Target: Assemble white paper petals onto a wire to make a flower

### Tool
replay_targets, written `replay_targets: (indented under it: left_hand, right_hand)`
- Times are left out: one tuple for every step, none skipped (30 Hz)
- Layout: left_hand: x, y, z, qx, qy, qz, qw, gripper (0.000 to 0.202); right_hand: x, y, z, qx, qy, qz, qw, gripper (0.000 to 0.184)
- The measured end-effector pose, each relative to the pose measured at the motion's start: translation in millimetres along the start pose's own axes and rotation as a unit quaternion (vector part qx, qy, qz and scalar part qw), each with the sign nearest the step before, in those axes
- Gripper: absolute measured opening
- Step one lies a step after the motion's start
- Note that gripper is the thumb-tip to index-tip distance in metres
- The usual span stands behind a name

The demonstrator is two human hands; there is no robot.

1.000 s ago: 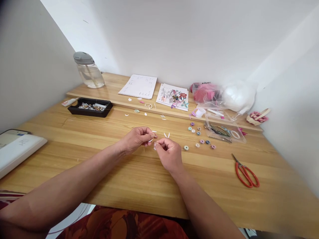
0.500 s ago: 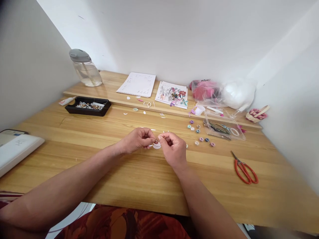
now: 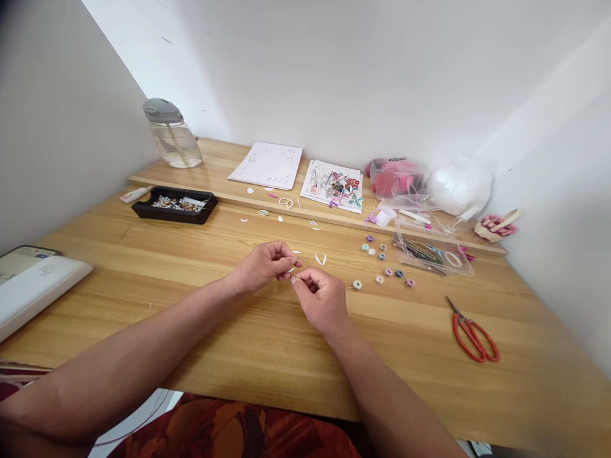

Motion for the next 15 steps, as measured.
replay_targets:
  left_hand:
    - [0, 1.2, 0, 0.014, -0.008, 0.003, 1.0, 0.017]
    - [1, 1.8, 1, 0.031, -0.016, 0.003, 0.999, 0.016]
    - [1, 1.9, 0, 0.047, -0.023, 0.0, 0.999, 0.015]
    - [1, 1.1, 0, 0.063, -0.027, -0.007, 0.998, 0.015]
    - [1, -0.6, -1, 0.077, -0.026, -0.018, 0.997, 0.015]
    - [0, -3.0, -3, 0.086, -0.02, -0.032, 0.996, 0.015]
    - [0, -6.3, -5, 0.089, -0.009, -0.049, 0.995, 0.015]
    - [-2, -10.1, -7, 0.087, 0.004, -0.068, 0.994, 0.016]
    - [-3, -13.9, -9, 0.08, 0.018, -0.086, 0.993, 0.016]
    - [-4, -17.3, -9, 0.068, 0.03, -0.102, 0.992, 0.017]
    - [-6, -19.9, -9, 0.056, 0.039, -0.112, 0.991, 0.018]
    - [-6, -21.5, -8, 0.045, 0.044, -0.118, 0.991, 0.02]
    - [-7, -21.9, -7, 0.037, 0.046, -0.119, 0.991, 0.021]
    - [-7, -21.0, -5, 0.03, 0.044, -0.113, 0.992, 0.023]
    - [-6, -19.4, -3, 0.026, 0.041, -0.105, 0.993, 0.024]
  right_hand:
    - [-1, 3, -6, -0.02, 0.019, 0.01, 1.0, 0.016]
    - [-2, 6, -10, -0.034, 0.034, 0.022, 0.999, 0.016]
    - [-3, 9, -14, -0.044, 0.045, 0.032, 0.998, 0.015]
    - [-3, 13, -16, -0.048, 0.05, 0.041, 0.997, 0.014]
    - [-2, 17, -16, -0.047, 0.051, 0.05, 0.996, 0.014]
    - [0, 20, -15, -0.041, 0.048, 0.057, 0.996, 0.013]
    - [2, 24, -12, -0.032, 0.041, 0.062, 0.997, 0.013]
    - [5, 27, -9, -0.018, 0.034, 0.067, 0.997, 0.014]
    - [7, 29, -4, -0.002, 0.025, 0.069, 0.997, 0.014]
    - [10, 30, 1, 0.015, 0.015, 0.069, 0.997, 0.015]
    - [13, 30, 6, 0.032, 0.006, 0.066, 0.997, 0.016]
    - [15, 30, 11, 0.049, -0.005, 0.061, 0.997, 0.017]
    - [16, 28, 16, 0.066, -0.017, 0.054, 0.996, 0.017]
    - [18, 25, 20, 0.083, -0.029, 0.048, 0.995, 0.018]
    - [18, 22, 24, 0.1, -0.04, 0.04, 0.993, 0.019]
Point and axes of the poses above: each hand's wrist, its own x-axis towards the middle knuckle, its own y-axis out of the back of the hand, z = x × y, the point moved 10 cm from there along x, towards the middle knuckle, and after that the axes turned 11 degrees about -x, right-handed, at the moved point
